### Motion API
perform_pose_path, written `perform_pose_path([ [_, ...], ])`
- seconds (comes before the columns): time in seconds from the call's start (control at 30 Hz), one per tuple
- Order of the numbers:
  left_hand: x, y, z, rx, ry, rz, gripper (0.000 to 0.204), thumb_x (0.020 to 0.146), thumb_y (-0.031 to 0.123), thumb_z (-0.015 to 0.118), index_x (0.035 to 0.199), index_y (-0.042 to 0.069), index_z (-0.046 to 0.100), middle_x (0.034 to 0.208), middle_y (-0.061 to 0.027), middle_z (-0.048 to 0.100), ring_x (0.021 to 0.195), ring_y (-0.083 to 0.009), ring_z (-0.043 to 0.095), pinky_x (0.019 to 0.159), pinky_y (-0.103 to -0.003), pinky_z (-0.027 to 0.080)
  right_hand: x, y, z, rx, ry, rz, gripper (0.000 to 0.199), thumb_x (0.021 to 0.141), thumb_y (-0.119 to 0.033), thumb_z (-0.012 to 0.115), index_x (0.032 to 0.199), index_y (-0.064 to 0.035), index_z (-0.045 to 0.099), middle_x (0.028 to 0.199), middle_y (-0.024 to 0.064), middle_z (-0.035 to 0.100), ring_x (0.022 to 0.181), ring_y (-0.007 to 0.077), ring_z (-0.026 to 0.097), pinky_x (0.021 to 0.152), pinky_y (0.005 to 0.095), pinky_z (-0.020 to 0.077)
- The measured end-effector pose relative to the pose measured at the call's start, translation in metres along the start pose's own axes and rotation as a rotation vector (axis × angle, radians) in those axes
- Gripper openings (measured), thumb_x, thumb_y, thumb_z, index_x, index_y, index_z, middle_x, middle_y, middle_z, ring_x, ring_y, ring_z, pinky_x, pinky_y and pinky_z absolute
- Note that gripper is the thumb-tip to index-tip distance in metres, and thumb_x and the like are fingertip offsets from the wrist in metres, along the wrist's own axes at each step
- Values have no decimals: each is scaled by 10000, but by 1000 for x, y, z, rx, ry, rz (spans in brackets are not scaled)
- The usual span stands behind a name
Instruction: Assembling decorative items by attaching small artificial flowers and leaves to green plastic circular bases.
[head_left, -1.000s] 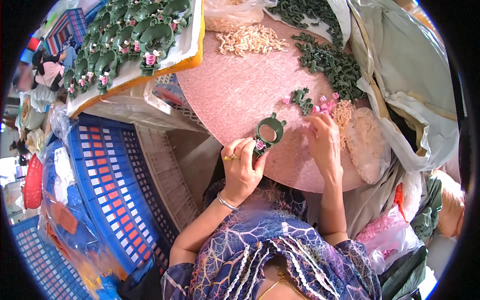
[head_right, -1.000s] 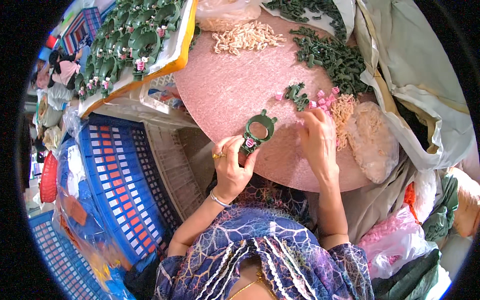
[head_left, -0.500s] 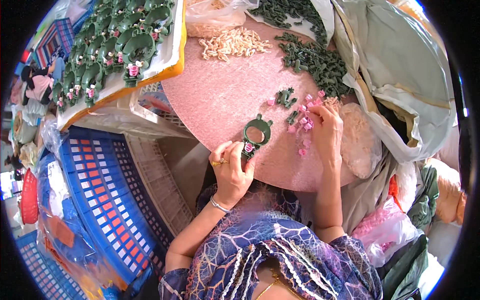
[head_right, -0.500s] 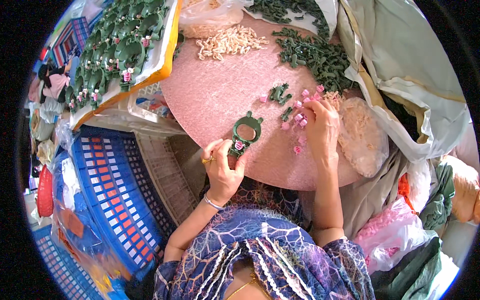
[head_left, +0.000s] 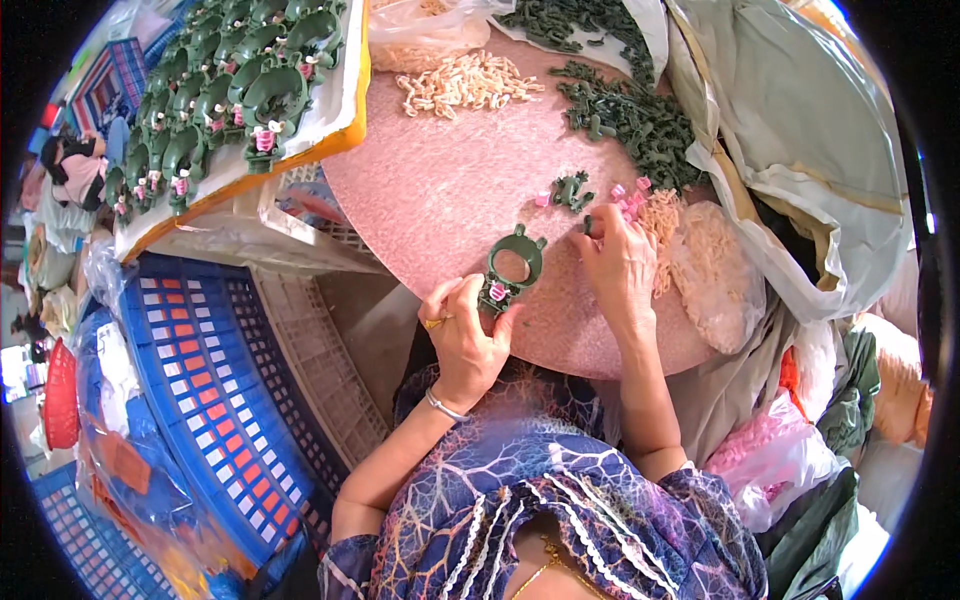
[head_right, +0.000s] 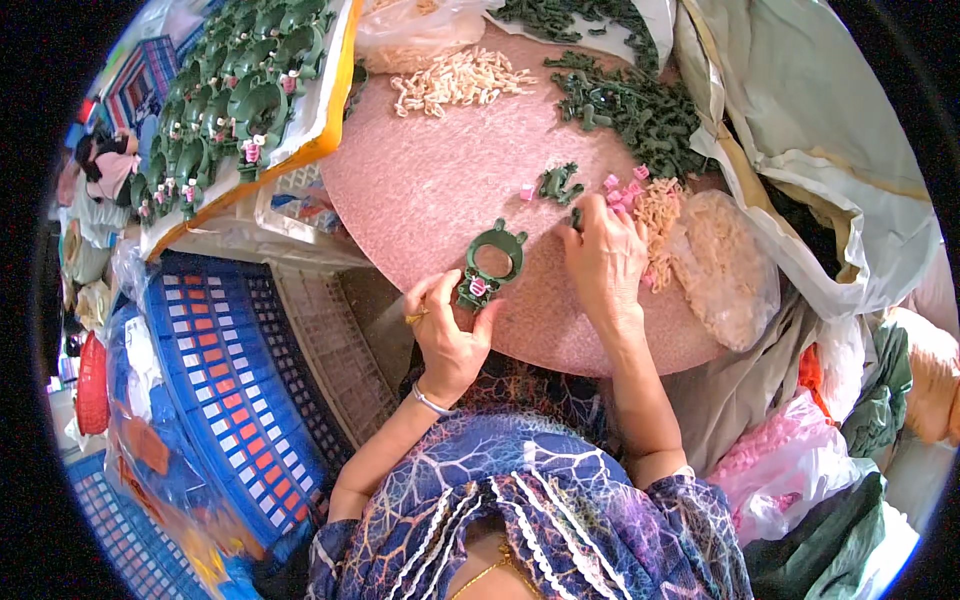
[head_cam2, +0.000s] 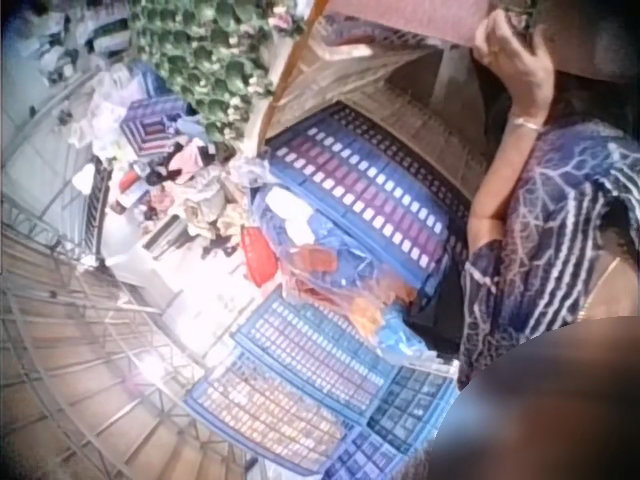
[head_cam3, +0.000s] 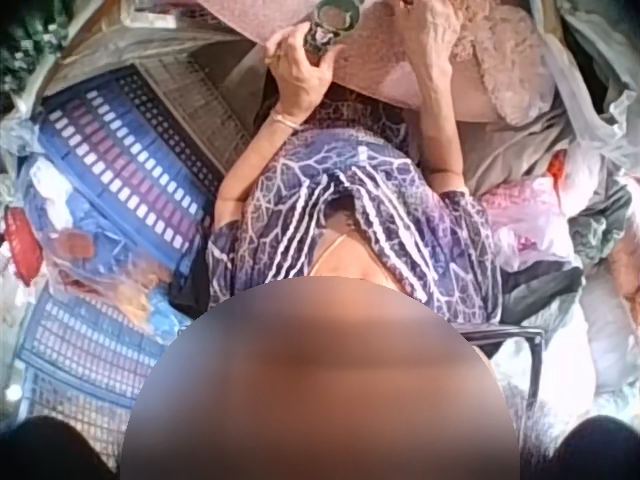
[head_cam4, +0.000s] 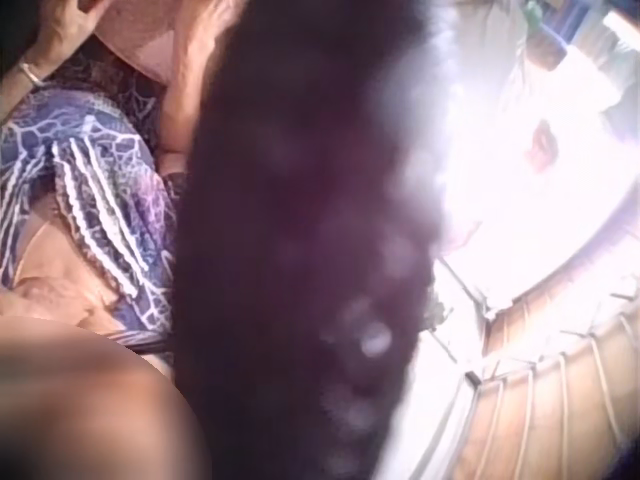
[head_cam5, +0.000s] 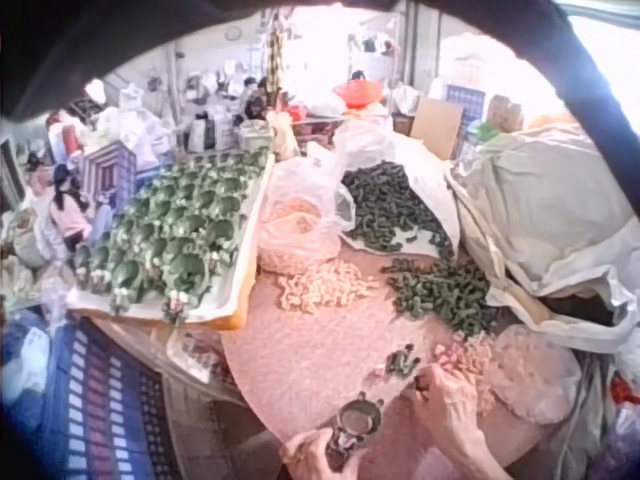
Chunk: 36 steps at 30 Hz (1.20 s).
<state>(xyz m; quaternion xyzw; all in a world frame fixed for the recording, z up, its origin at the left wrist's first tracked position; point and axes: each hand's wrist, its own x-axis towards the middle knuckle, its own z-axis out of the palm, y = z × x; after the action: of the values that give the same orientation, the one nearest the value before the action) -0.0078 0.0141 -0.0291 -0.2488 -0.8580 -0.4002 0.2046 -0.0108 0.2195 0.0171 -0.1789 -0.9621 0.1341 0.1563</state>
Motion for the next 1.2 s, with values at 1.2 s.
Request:
perform_pose_path([
  [1.2,-1,0,-2,-63,25,-67,578,742,149,853,1232,41,565,1016,-116,677,1051,-297,583,939,-413,401,7,27,-24,359,94,-20,162,924,-2,581,1075,-19,637,905,162,690,811,270,700,718,351,536],
])
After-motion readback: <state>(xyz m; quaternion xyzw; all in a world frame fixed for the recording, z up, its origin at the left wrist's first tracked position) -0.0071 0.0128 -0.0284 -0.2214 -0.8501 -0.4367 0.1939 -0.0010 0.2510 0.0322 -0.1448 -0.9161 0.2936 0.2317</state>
